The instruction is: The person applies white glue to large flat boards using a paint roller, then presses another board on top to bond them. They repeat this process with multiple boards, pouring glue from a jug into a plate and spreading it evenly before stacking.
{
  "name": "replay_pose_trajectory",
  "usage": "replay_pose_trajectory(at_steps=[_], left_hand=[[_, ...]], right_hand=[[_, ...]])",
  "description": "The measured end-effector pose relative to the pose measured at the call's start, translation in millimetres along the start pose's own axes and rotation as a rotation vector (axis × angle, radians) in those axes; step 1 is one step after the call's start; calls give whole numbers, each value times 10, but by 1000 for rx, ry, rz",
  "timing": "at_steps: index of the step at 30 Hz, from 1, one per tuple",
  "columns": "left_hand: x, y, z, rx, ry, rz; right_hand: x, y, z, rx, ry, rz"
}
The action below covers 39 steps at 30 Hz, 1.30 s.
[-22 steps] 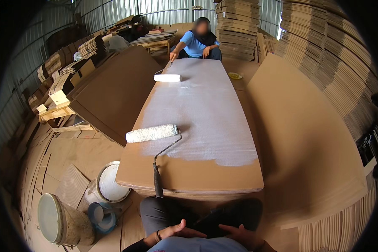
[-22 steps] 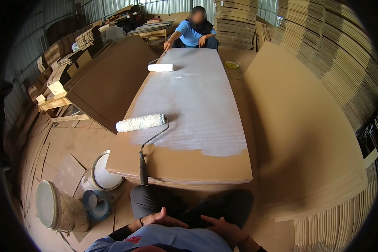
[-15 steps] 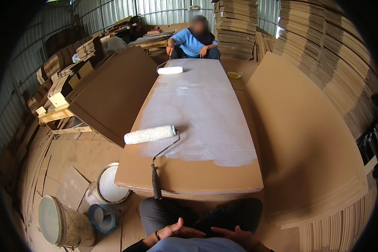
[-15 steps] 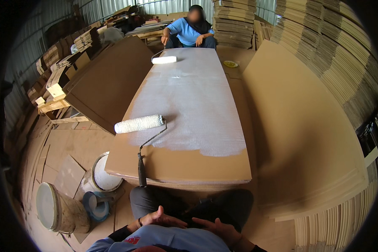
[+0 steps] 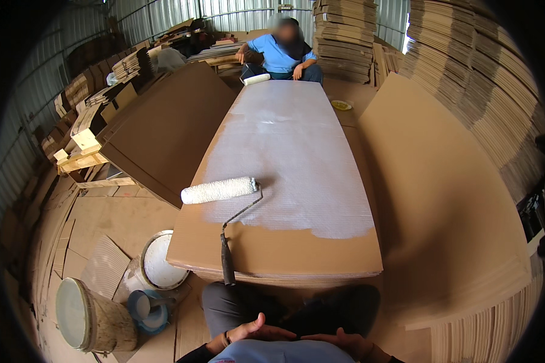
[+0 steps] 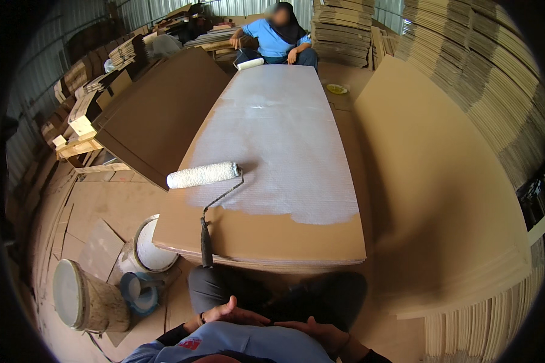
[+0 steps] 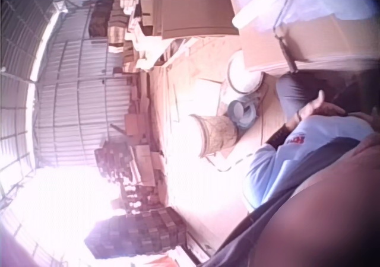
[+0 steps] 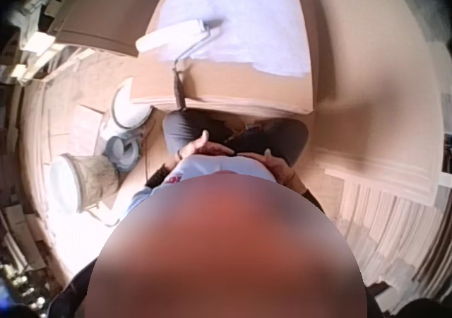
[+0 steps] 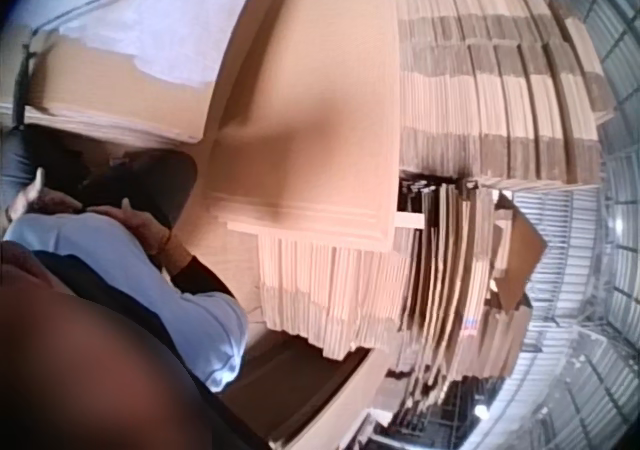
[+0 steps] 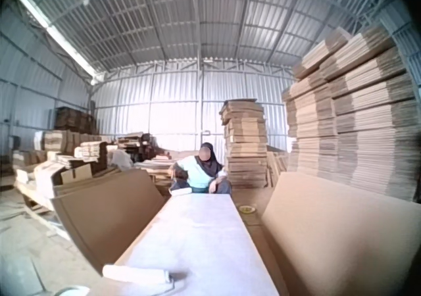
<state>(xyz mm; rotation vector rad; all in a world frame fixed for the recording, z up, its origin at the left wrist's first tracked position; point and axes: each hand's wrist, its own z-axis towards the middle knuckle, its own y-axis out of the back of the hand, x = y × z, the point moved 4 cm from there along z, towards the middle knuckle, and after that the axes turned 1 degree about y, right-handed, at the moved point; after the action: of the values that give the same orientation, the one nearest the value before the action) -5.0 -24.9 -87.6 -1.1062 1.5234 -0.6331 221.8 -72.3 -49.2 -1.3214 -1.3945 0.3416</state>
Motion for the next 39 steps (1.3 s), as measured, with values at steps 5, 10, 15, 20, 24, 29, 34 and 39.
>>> replay_pose_trajectory(at_steps=[5,10,15,20,24,29,34,39], left_hand=[[0,-47,-14,2,6,20],[-18,-128,-17,-7,-28,-16],[-17,-173,-29,22,-23,-2],[10,-147,11,37,-8,8],[12,-119,52,121,1,-12],[63,-70,109,92,58,-84],[56,-65,268,169,133,-30],[18,-111,281,137,166,-60]], right_hand=[[103,35,-22,7,21,30],[234,37,-70,42,78,55],[141,-2,-10,0,-17,101],[53,35,19,-75,-51,0],[29,98,-13,-67,-81,157],[-20,227,-43,-73,-155,210],[-112,343,-55,-117,-245,122],[-189,465,-81,-180,-278,114]])
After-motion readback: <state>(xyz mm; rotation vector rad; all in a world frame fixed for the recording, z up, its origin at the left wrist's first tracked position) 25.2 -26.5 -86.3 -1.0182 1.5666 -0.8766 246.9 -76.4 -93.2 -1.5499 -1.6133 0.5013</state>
